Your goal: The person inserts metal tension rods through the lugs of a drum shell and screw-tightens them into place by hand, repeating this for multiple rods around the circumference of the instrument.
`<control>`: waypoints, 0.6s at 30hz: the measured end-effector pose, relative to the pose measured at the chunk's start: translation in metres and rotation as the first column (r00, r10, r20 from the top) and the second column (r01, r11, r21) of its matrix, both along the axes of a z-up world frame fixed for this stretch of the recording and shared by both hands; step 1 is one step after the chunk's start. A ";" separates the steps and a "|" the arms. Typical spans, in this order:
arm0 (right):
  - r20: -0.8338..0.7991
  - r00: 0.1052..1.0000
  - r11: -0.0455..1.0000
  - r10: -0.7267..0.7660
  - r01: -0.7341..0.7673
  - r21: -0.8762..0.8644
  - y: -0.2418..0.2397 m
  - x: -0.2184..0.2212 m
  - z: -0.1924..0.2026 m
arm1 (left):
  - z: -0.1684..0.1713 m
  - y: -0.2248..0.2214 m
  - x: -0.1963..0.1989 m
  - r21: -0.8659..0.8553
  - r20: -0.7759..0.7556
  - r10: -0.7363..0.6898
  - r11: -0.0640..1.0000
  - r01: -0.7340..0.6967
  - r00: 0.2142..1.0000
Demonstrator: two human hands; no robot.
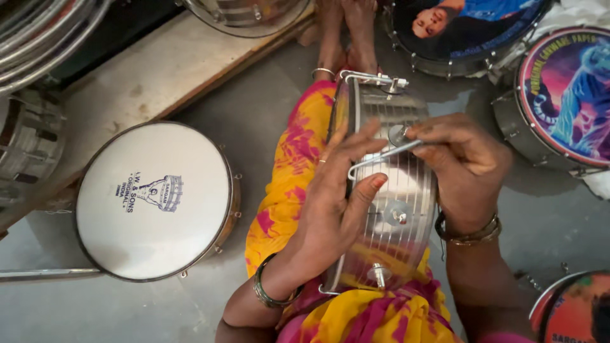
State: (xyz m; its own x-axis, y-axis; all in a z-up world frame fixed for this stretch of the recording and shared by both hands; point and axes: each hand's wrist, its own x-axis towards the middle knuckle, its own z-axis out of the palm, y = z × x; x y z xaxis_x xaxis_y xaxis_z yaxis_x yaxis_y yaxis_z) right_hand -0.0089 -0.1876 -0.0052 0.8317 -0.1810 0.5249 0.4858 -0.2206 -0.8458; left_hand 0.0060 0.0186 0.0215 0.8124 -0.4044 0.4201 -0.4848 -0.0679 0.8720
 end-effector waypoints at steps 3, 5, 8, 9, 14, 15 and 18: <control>0.053 0.998 0.998 0.041 -0.043 0.036 0.002 0.006 -0.003 | -0.002 -0.004 0.009 -0.017 0.057 0.064 0.998 -0.063 0.996; 0.101 0.994 0.998 0.040 -0.045 0.043 0.005 0.008 -0.002 | -0.002 -0.004 0.010 -0.013 0.041 0.094 0.996 -0.093 0.995; 0.108 0.993 0.981 0.057 -0.076 0.176 0.009 0.011 0.001 | 0.000 -0.003 0.010 -0.036 0.059 0.109 0.994 -0.107 0.992; 0.096 0.993 0.965 0.070 -0.092 0.245 0.011 0.010 0.003 | 0.001 -0.003 0.009 -0.049 0.069 0.110 0.993 -0.107 0.992; 0.068 0.997 0.997 0.037 -0.042 0.061 0.010 0.009 0.005 | 0.003 0.000 0.004 -0.053 0.059 0.080 0.996 -0.077 0.995; 0.050 0.999 0.998 0.017 -0.020 0.064 0.010 0.009 0.005 | 0.004 0.000 0.004 -0.051 0.062 0.079 0.996 -0.076 0.995; 0.093 0.992 0.983 0.086 -0.100 0.155 0.012 0.008 0.002 | 0.006 0.000 0.003 -0.057 0.017 0.089 0.994 -0.088 0.996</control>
State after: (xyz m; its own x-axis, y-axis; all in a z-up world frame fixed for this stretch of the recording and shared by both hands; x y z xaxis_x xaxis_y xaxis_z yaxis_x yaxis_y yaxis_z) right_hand -0.0012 -0.1754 -0.0030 0.8019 -0.1923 0.5656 0.5701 -0.0368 -0.8208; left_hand 0.0086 0.0190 0.0273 0.8355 -0.3064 0.4562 -0.4960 -0.0631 0.8660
